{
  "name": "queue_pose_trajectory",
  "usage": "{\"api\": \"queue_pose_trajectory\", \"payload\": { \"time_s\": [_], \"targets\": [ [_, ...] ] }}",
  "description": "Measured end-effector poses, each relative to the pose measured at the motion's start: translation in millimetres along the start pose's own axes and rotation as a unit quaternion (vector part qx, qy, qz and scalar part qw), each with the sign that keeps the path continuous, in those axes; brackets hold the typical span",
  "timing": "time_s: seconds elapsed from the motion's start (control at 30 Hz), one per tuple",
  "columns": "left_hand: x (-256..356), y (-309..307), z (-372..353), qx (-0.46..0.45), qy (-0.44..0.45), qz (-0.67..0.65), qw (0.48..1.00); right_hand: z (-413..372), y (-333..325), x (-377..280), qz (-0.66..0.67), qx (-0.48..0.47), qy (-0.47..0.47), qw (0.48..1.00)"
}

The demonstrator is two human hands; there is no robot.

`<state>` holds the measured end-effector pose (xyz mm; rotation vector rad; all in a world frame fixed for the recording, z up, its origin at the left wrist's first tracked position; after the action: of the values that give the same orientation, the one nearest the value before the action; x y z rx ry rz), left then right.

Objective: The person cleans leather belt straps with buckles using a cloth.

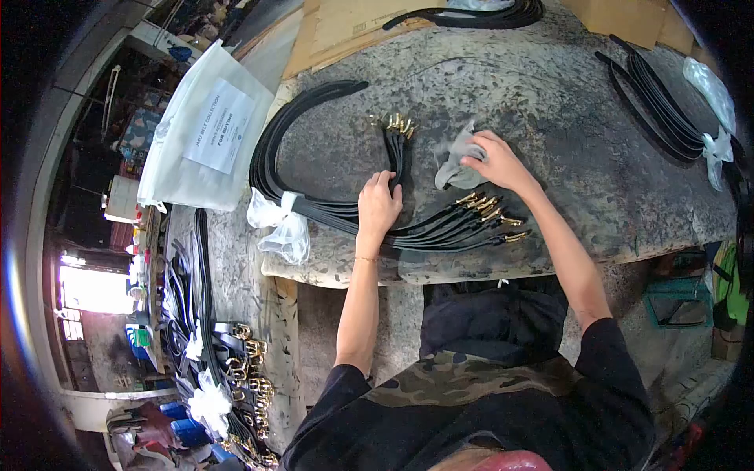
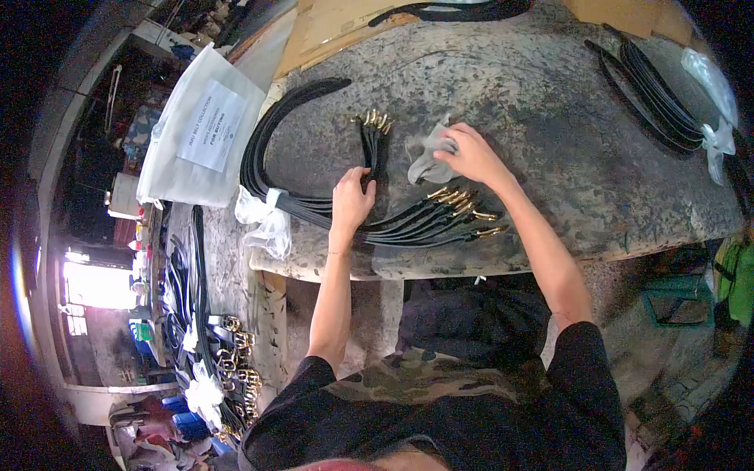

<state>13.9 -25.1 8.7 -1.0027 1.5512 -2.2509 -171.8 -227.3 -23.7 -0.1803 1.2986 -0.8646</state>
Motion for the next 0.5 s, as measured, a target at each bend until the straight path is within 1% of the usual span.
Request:
{"api": "queue_pose_trajectory", "payload": {
  "time_s": [0.03, 0.07, 0.1, 0.17, 0.2, 0.33, 0.4, 0.5],
  "targets": [
    [2, -2, -10, 0.000, 0.003, -0.014, 1.000, -10, 5, 1, -0.069, 0.068, -0.032, 0.995],
    [5, -5, -19, 0.001, 0.009, -0.029, 1.000, -21, 5, 1, -0.140, 0.138, -0.064, 0.978],
    [6, -2, -11, 0.003, 0.019, -0.028, 0.999, -12, 5, 5, -0.144, 0.147, -0.064, 0.977],
    [15, -3, -24, 0.043, 0.032, -0.021, 0.998, -14, 4, -7, -0.171, 0.120, -0.080, 0.975],
    [13, -1, -24, 0.059, 0.048, -0.031, 0.997, -13, 3, -6, -0.153, 0.138, -0.089, 0.974],
    [15, 4, -20, 0.040, 0.034, -0.015, 0.999, -17, -5, -13, -0.087, 0.166, -0.077, 0.979],
    [14, 6, -21, 0.030, 0.030, -0.025, 0.999, -22, -11, -16, -0.042, 0.226, -0.113, 0.967],
    [11, 6, -22, 0.029, 0.041, 0.000, 0.999, -36, -34, -37, -0.062, 0.352, -0.105, 0.928]
  ]
}}
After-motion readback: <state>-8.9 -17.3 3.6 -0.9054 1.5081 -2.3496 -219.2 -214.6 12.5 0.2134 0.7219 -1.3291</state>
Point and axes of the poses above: each hand's wrist, its own z-axis towards the middle knuckle, its own y-axis out of the palm, x = y × z, the point moved 3 cm from there along z, towards the middle knuckle, and after that the axes turned 13 degrees about -y, right-handed, at the moved point
